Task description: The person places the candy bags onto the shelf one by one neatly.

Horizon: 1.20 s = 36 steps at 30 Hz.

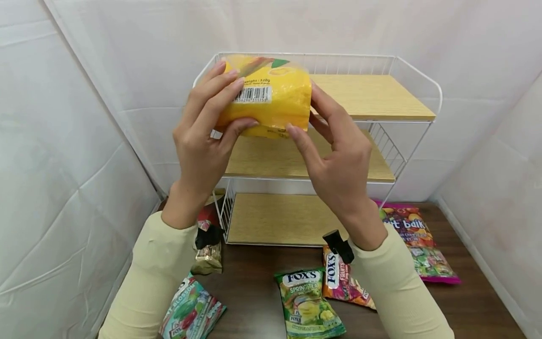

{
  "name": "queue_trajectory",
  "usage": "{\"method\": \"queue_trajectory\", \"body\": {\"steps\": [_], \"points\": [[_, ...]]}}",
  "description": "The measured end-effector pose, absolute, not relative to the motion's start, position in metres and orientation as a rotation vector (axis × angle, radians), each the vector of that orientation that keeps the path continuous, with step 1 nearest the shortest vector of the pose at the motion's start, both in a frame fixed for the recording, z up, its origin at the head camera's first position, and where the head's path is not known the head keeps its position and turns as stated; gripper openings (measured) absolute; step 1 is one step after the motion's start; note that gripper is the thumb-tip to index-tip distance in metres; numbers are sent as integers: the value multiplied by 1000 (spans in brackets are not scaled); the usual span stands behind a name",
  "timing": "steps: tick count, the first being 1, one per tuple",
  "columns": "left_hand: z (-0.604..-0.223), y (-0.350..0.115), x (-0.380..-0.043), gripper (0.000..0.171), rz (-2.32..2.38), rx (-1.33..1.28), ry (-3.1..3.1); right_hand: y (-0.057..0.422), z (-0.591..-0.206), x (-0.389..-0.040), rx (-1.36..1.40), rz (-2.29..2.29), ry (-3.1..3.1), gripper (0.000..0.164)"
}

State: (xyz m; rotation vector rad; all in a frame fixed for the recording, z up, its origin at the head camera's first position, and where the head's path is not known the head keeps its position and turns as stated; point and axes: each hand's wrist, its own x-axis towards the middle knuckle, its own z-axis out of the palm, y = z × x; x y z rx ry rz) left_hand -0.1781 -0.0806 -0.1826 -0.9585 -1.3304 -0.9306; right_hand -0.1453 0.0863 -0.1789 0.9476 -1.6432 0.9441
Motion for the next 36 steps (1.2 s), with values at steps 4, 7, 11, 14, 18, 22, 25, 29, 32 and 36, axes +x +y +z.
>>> {"method": "queue_trajectory", "body": {"steps": [4, 7, 11, 14, 18, 22, 25, 29, 32, 36], "points": [[-181, -80, -186, 43, -917, -971, -1332, 88, -177, -147, 897, 970, -1673, 43], [-179, -80, -192, 43, -903, -978, -1335, 88, -175, -149, 871, 993, -1688, 43], [-174, -81, -196, 43, -874, -989, -1361, 91, -174, -153, 866, 997, -1712, 44], [-170, -81, -196, 42, -851, -1001, -1374, 92, -174, -156, 869, 993, -1736, 43], [-166, -82, -198, 41, -819, -1006, -1390, 93, -173, -159, 855, 1008, -1745, 42], [-162, -82, -202, 41, -764, -1021, -1415, 93, -172, -162, 827, 1044, -1748, 41], [-161, -82, -205, 40, -737, -1049, -1410, 94, -172, -164, 805, 1072, -1731, 40], [-159, -80, -209, 40, -723, -1085, -1381, 94, -173, -165, 753, 1114, -1700, 37], [-160, -80, -213, 41, -721, -1092, -1393, 94, -173, -166, 730, 1134, -1694, 36], [-167, -81, -217, 42, -725, -1070, -1450, 93, -175, -167, 719, 1126, -1715, 38]]}}
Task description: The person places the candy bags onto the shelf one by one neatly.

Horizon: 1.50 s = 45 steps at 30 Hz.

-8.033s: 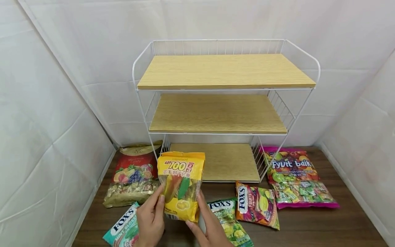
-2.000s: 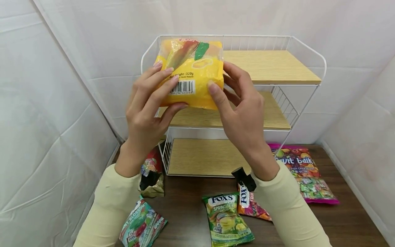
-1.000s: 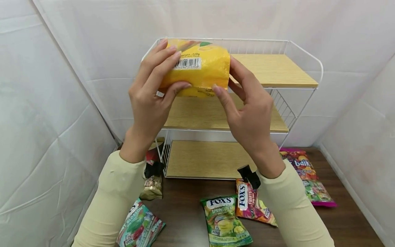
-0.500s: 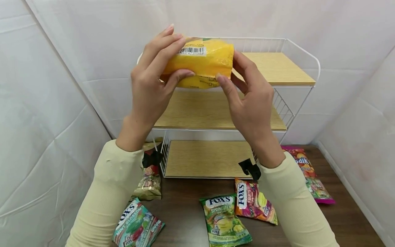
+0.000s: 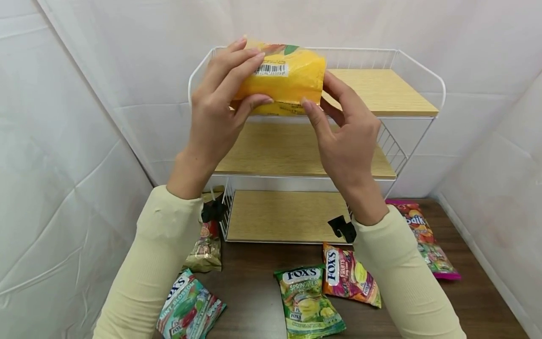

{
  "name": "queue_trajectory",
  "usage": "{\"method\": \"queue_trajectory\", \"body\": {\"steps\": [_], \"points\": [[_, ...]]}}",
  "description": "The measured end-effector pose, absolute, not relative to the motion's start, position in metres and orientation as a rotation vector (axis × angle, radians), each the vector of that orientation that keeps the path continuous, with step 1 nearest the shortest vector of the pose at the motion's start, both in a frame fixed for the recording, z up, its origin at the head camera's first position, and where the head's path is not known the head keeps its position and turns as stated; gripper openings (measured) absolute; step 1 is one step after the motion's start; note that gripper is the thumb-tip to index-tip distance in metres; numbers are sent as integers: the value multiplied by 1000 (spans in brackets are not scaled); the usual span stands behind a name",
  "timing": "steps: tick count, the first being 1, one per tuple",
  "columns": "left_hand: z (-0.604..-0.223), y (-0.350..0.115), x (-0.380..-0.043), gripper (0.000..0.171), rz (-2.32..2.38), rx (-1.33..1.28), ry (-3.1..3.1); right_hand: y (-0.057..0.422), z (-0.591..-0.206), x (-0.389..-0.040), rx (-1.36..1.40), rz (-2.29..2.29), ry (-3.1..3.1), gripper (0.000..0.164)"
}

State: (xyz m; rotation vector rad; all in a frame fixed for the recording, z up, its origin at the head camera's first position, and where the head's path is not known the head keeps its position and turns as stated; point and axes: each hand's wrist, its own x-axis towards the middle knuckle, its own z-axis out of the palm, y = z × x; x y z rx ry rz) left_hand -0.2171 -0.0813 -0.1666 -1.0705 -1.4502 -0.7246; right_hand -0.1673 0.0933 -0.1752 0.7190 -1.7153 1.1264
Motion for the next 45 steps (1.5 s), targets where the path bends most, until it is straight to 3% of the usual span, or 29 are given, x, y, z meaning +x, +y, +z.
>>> {"method": "queue_trajectory", "body": {"steps": [15, 27, 45], "points": [[-179, -81, -204, 43, -610, -977, -1462, 95, -188, -174, 733, 831, -1505, 28], [-195, -81, -185, 21, -515, -838, -1381, 91, -188, -173, 952, 587, -1480, 28], [-199, -81, -192, 26, -470, -823, -1391, 90, -188, -174, 985, 500, -1602, 32]]}}
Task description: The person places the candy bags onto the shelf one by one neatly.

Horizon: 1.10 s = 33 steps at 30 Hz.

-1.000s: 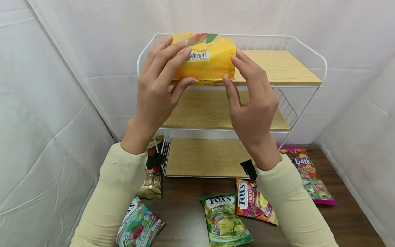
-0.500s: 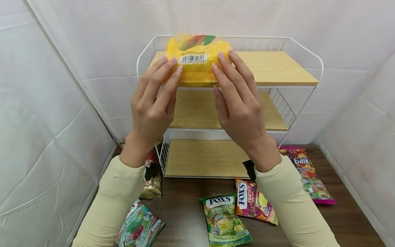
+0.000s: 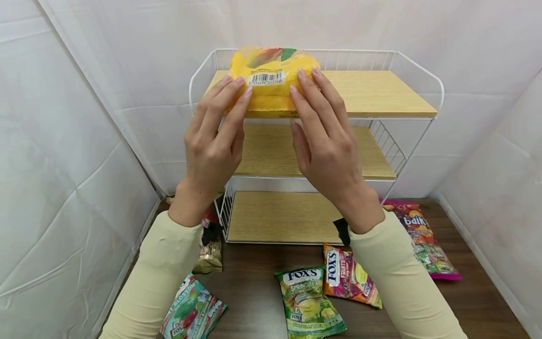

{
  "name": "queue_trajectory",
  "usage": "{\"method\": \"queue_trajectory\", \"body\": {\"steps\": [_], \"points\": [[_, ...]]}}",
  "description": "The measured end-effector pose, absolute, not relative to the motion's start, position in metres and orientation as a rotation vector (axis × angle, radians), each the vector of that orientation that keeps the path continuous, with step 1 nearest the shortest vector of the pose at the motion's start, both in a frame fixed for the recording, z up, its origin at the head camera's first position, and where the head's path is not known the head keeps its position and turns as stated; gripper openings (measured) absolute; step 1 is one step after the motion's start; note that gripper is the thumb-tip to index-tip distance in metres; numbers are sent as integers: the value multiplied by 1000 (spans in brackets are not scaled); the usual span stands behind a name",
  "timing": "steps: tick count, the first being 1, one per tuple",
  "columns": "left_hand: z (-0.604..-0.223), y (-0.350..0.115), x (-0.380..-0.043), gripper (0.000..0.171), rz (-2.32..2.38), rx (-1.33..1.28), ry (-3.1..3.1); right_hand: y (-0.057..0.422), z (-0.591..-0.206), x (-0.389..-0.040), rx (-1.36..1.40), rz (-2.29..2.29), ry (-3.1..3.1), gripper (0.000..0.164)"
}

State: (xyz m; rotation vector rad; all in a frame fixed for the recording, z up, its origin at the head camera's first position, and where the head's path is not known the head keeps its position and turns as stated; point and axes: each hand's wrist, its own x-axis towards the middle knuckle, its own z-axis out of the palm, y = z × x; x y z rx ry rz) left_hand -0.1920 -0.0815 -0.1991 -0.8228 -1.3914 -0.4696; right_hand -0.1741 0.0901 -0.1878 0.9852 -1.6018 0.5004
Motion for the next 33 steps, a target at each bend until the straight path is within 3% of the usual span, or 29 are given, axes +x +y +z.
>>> {"method": "queue_trajectory", "body": {"steps": [33], "points": [[-201, -79, -209, 30, -473, -837, -1484, 95, -191, -189, 962, 449, -1682, 36]]}}
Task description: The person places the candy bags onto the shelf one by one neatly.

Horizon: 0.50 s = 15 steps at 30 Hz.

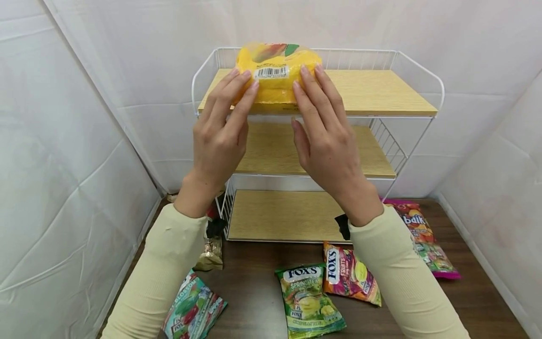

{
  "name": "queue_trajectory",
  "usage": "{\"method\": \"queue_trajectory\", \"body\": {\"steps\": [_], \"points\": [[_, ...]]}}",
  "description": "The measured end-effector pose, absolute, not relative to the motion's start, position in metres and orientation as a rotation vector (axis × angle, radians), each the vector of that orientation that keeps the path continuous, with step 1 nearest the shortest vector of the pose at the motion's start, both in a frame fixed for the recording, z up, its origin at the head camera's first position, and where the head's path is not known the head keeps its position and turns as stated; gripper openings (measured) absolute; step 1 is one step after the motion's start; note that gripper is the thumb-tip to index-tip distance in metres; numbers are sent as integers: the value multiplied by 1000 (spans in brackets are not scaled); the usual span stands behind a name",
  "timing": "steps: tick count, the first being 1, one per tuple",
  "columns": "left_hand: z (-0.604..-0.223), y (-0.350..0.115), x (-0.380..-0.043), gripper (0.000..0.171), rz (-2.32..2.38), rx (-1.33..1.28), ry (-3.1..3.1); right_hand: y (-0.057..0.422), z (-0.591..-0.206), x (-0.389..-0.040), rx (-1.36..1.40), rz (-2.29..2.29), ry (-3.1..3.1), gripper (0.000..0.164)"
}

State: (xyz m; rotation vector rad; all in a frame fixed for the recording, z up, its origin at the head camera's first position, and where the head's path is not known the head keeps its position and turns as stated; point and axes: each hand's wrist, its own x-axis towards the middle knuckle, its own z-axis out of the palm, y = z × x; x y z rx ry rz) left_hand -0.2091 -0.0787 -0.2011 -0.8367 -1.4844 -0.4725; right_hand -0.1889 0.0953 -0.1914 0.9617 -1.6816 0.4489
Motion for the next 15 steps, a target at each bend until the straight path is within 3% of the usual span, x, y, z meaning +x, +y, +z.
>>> {"method": "queue_trajectory", "body": {"steps": [15], "points": [[-207, -79, -217, 33, -431, -821, -1586, 100, -198, -205, 962, 391, -1719, 37]]}}
